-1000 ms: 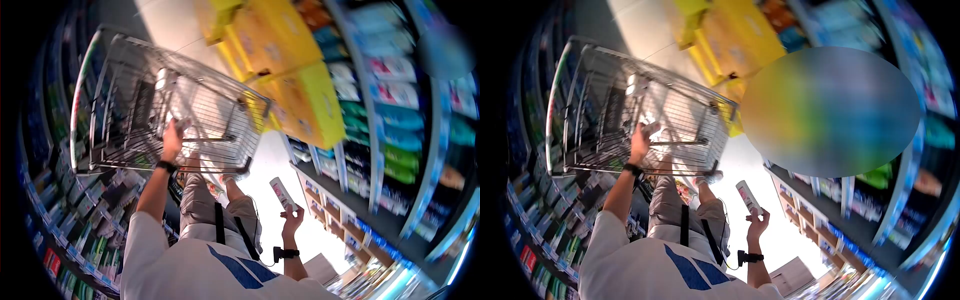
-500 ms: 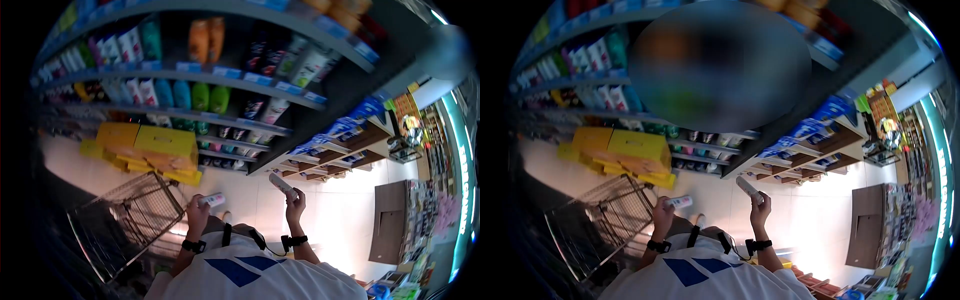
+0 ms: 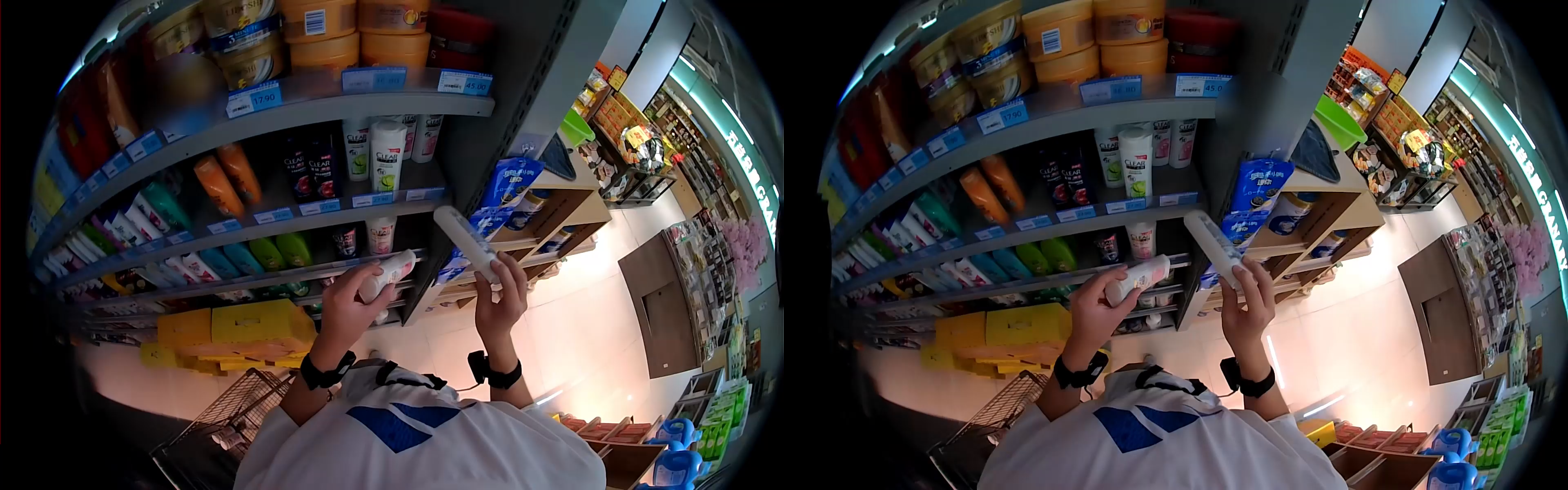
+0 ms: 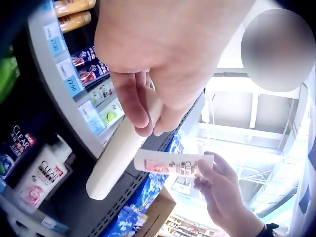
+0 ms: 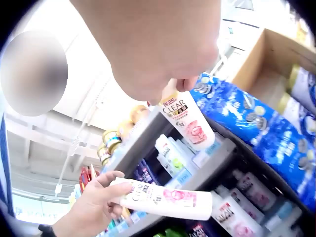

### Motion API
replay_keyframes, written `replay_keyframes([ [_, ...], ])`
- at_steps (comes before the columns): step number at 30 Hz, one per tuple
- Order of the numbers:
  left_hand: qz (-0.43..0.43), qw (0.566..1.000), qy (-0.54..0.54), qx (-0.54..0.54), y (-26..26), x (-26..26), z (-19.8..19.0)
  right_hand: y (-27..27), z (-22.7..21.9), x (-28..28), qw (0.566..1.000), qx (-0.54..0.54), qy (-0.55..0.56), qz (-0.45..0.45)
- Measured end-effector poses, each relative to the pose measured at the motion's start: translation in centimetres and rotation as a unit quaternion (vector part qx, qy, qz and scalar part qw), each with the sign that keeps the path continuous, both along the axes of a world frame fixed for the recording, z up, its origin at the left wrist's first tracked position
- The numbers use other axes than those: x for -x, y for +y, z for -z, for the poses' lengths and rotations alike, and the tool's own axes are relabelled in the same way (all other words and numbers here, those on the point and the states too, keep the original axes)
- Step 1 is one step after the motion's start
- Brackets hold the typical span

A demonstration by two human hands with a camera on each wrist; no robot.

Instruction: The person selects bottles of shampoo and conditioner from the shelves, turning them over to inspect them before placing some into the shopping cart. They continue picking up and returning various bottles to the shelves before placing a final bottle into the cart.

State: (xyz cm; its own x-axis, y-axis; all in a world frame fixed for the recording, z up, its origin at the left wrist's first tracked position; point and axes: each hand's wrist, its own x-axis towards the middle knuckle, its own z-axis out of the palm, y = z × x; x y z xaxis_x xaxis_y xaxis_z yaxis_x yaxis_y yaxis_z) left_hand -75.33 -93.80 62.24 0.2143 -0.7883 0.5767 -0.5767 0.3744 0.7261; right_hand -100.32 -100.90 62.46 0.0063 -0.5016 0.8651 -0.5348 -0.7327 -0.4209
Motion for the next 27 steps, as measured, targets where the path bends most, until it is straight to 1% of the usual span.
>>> replay_keyframes([
  [1, 0.012, 1.000, 0.010, 0.009, -0.8, -0.2, -0.4, -0.8, -1.4, -0.8, 1.000, -0.001, -0.002, 0.004],
  [2, 0.007, 0.999, 0.019, 0.035, -1.6, -0.3, -0.5, -1.6, -2.8, -1.5, 1.000, 0.026, 0.017, 0.005],
  [3, 0.010, 0.999, 0.018, 0.035, -2.0, -0.6, -0.5, -2.2, -4.5, -2.3, 0.998, 0.054, 0.036, 0.007],
  [5, 0.022, 0.999, 0.025, 0.008, -3.2, -1.0, 0.3, -3.9, -7.0, -4.4, 0.997, 0.051, 0.051, 0.007],
  [7, 0.025, 0.999, 0.036, -0.012, -3.7, -1.2, 1.6, -5.7, -8.4, -6.2, 0.992, 0.041, 0.121, 0.016],
  [9, 0.015, 0.992, 0.051, -0.117, -3.6, -1.5, 2.2, -7.9, -8.8, -7.6, 0.990, 0.027, 0.141, 0.009],
  [10, 0.022, 0.989, 0.069, -0.132, -3.5, -1.5, 2.8, -8.8, -8.9, -8.3, 0.987, 0.020, 0.157, 0.007],
  [11, 0.017, 0.988, 0.069, -0.135, -3.2, -1.7, 3.6, -9.5, -8.7, -8.7, 0.988, 0.017, 0.155, 0.001],
  [13, -0.007, 0.982, 0.054, -0.180, -2.6, -1.7, 4.9, -11.1, -8.5, -9.3, 0.983, 0.012, 0.180, -0.008],
  [14, -0.017, 0.971, 0.099, -0.215, -2.2, -1.5, 5.2, -11.7, -8.6, -9.6, 0.981, -0.002, 0.195, -0.009],
  [17, -0.049, 0.965, 0.085, -0.242, -0.9, -1.0, 5.6, -13.5, -9.0, -10.1, 0.982, -0.021, 0.189, -0.013],
  [18, -0.054, 0.970, 0.084, -0.220, -0.8, -1.1, 7.1, -13.9, -8.9, -10.3, 0.982, -0.023, 0.185, -0.016],
  [19, -0.056, 0.970, 0.081, -0.221, -0.4, -0.9, 7.2, -14.4, -9.0, -10.5, 0.981, -0.022, 0.191, 0.000],
  [21, -0.082, 0.945, 0.173, -0.266, -0.2, -0.5, 7.0, -15.3, -9.0, -10.8, 0.981, -0.020, 0.191, 0.018],
  [23, -0.084, 0.942, 0.184, -0.268, 0.0, -0.3, 7.1, -15.9, -8.7, -11.6, 0.981, -0.004, 0.187, 0.050],
  [25, -0.087, 0.938, 0.194, -0.272, 0.2, -0.2, 7.5, -16.3, -8.8, -12.3, 0.984, -0.001, 0.171, 0.051],
  [27, -0.072, 0.949, 0.200, -0.233, 0.4, -0.2, 8.0, -17.1, -8.8, -13.3, 0.987, 0.002, 0.153, 0.052],
])
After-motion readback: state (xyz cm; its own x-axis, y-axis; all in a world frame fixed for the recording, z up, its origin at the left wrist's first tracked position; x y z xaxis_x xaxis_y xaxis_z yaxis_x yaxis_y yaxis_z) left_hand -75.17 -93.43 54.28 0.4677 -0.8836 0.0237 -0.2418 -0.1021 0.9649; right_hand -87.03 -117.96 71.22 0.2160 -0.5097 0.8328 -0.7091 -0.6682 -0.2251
